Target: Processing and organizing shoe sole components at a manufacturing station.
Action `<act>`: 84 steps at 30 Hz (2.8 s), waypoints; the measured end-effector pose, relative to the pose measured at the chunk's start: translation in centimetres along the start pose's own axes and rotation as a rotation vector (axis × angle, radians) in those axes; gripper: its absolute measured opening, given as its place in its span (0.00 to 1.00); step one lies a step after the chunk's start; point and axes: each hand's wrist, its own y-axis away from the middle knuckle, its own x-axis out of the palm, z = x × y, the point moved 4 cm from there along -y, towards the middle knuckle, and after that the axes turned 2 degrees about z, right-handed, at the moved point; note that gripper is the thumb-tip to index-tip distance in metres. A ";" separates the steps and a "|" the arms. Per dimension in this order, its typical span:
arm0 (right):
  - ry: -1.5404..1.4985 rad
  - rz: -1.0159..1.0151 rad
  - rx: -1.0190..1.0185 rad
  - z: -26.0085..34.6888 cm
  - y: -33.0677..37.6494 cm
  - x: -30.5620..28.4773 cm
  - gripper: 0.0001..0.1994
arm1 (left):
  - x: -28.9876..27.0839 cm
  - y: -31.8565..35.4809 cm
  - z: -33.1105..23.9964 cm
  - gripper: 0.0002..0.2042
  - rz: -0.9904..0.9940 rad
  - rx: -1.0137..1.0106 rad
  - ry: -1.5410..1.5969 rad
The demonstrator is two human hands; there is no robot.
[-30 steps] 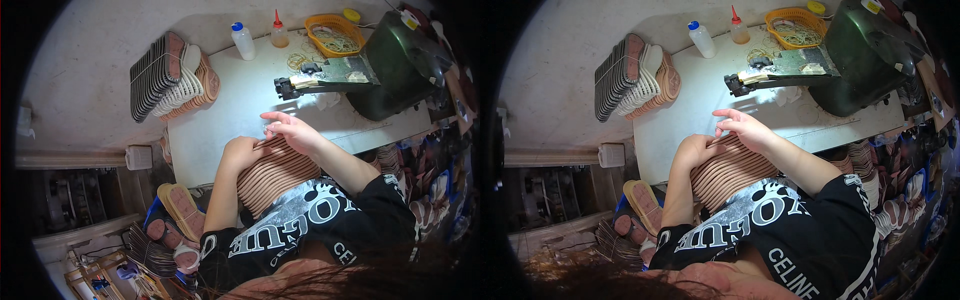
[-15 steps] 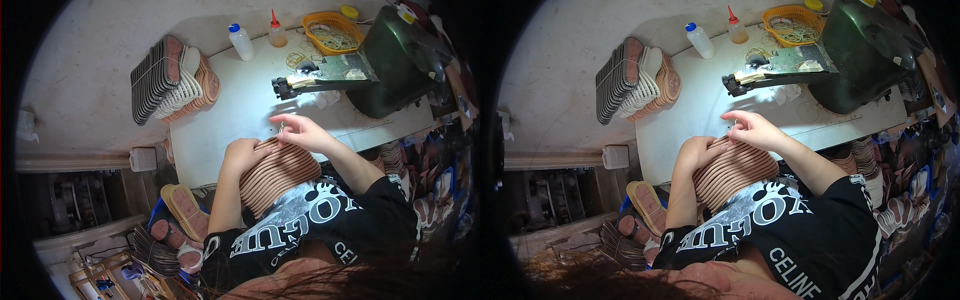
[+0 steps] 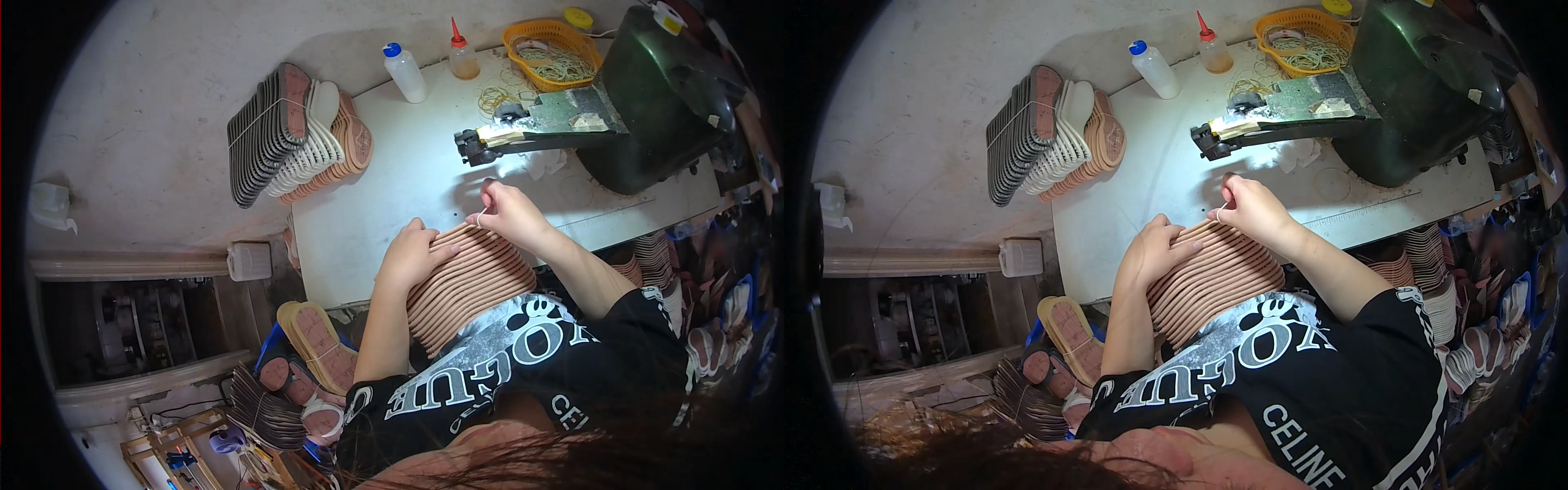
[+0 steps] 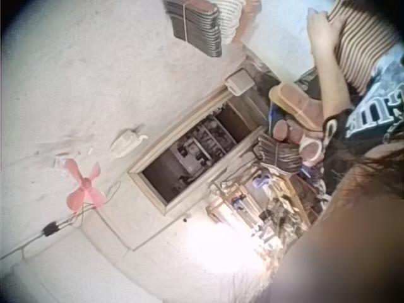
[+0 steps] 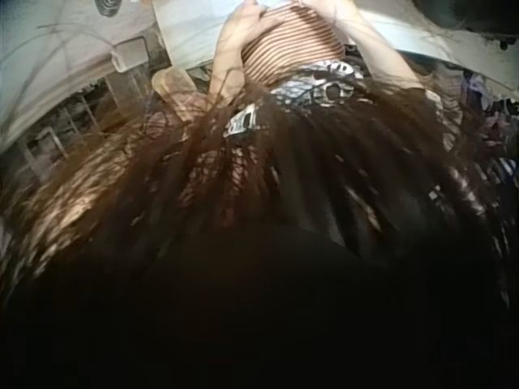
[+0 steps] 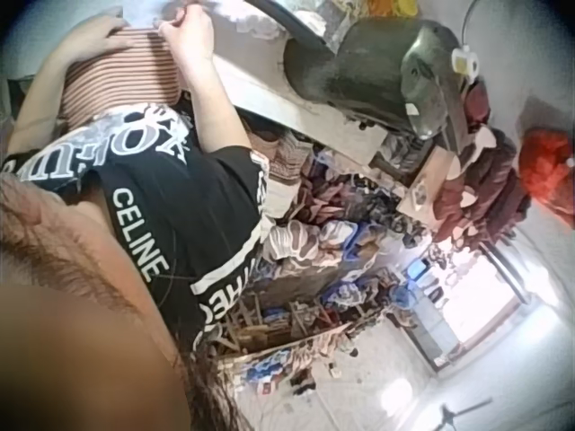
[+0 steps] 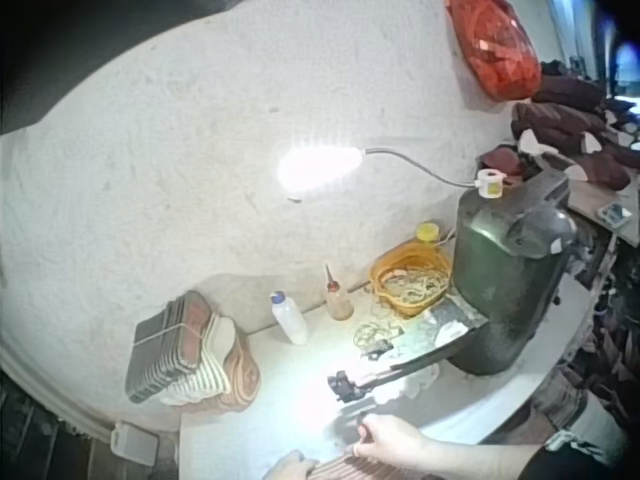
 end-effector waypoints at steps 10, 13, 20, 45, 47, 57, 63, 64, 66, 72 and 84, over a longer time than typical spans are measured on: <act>0.170 0.253 0.071 -1.1 -2.3 1.0 0.21 | -0.7 -1.4 -1.3 0.22 0.150 -0.077 -0.154; 0.267 0.219 -0.093 -2.0 -2.8 1.4 0.29 | -1.3 -1.3 -2.0 0.22 0.160 -0.025 -0.067; 0.460 0.623 0.153 -1.4 -4.1 2.4 0.33 | -0.6 -1.7 -2.8 0.28 0.192 0.034 -0.030; 0.071 1.005 0.339 -6.9 7.0 0.1 0.28 | 1.8 3.5 6.9 0.27 0.253 -0.249 0.720; -0.099 0.835 0.455 -6.3 7.9 1.7 0.25 | 1.4 4.3 7.2 0.27 0.174 -0.208 0.616; -0.431 0.070 0.159 -4.9 -3.1 8.5 0.20 | -0.9 3.3 15.2 0.29 -0.148 -0.357 1.060; -0.641 0.129 0.142 -4.7 -3.7 9.2 0.20 | -1.1 3.8 16.4 0.30 -0.175 -0.334 0.854; -0.590 0.198 0.148 -3.7 -1.8 8.8 0.20 | -0.5 4.1 17.5 0.30 -0.180 -0.343 0.870; -0.514 0.290 0.145 -4.1 0.8 9.3 0.19 | 0.3 4.8 18.9 0.28 -0.258 -0.323 0.750; -0.386 0.505 0.143 -1.8 3.1 8.0 0.13 | -0.3 5.2 17.6 0.19 -0.547 -0.234 0.506; -0.106 0.381 -0.011 0.6 2.7 7.9 0.13 | -1.1 6.2 13.6 0.19 -0.684 -0.165 0.427</act>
